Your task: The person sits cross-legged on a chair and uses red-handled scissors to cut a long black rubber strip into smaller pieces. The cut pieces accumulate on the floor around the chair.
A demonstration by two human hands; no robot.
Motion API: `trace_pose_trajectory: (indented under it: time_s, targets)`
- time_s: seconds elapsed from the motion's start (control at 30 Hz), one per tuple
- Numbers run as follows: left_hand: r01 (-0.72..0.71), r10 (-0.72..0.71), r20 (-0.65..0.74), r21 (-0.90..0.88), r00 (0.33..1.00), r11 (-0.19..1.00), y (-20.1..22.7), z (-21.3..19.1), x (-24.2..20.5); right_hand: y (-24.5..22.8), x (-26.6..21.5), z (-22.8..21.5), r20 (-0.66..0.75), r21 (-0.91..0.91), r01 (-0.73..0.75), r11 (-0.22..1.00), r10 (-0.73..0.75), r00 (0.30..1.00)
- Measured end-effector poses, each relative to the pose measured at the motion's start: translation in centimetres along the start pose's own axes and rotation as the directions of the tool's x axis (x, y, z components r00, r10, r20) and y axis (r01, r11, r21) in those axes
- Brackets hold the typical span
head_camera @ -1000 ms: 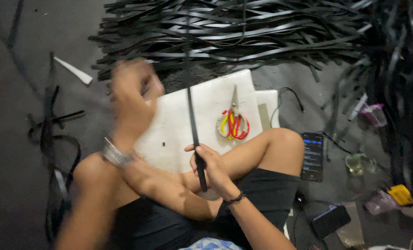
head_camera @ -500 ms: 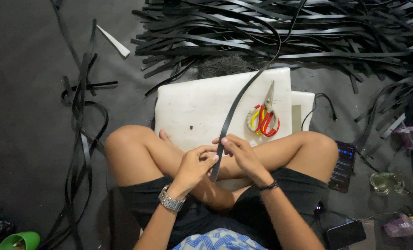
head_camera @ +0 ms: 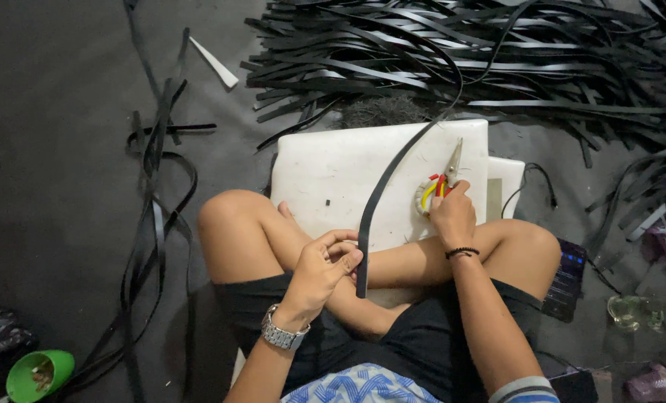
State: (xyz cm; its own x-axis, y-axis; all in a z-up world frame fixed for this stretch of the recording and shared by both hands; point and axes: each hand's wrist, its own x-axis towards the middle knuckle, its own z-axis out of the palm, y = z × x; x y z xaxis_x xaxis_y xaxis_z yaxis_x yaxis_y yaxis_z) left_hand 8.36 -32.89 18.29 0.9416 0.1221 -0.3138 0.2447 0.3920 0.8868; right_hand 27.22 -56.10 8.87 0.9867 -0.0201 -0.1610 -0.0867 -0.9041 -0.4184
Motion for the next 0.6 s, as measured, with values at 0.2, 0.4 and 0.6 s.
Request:
trace_pose_trajectory:
  time_s: [0.2,0.4,0.6]
  targets:
    - [-0.018,0.019,0.003,-0.044,1.000,0.999,-1.1,-0.6,-1.0,-0.6,-0.5,-0.9,0.087,-0.004,-0.007,1.000,0.008,0.996]
    - [0.004,0.001,0.050,-0.108,0.999,0.994,0.8,-0.5,-3.0,7.8,4.5,4.7,0.045,0.263,-0.131,0.956,0.123,0.991]
    - [-0.063,0.058,-0.043,-0.120,0.997,0.991,1.0,-0.9,-4.1,-1.3,-10.5,-6.7,0.177,0.966,-0.216,-0.139,-0.248,0.952]
